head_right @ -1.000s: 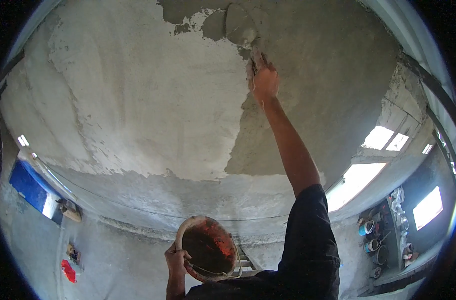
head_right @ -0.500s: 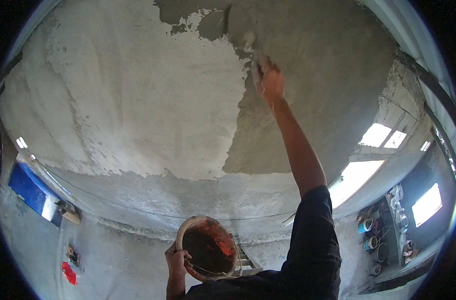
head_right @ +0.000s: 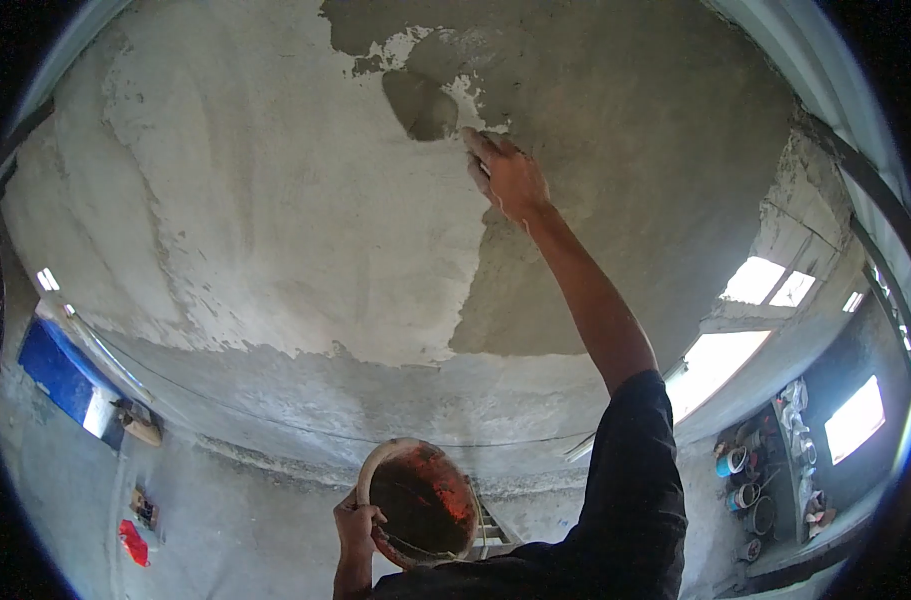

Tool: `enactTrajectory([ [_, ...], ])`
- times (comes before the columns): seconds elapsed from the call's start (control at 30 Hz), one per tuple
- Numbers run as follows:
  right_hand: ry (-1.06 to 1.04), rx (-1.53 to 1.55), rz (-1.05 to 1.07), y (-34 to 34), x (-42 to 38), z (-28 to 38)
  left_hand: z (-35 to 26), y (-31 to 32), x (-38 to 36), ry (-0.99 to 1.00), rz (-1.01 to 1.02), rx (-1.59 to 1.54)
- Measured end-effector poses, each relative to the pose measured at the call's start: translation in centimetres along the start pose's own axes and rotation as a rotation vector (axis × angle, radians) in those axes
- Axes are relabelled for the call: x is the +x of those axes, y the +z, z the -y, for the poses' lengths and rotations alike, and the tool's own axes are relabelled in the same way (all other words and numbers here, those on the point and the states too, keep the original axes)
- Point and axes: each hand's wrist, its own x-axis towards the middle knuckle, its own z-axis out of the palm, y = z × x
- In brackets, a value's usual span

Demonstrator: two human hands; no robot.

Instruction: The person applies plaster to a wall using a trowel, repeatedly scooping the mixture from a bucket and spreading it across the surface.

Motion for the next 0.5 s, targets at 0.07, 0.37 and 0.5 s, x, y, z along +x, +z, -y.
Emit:
enactTrajectory([
  [0.07,0.068,0.026,-0.078,-0.1,1.5,-0.9,-0.1,0.0,0.0,-0.006,-0.004,0.018],
  [0.37,0.134,-0.454,-0.003,-0.2,3.5,3.9,0.7,-0.3,0.4,-0.002,0.013,0.016],
  [0.5,-0.076,-0.303,0.031,0.1,2.5,5.9,0.1,-0.5,0.2,-0.010,0.006,0.017],
])
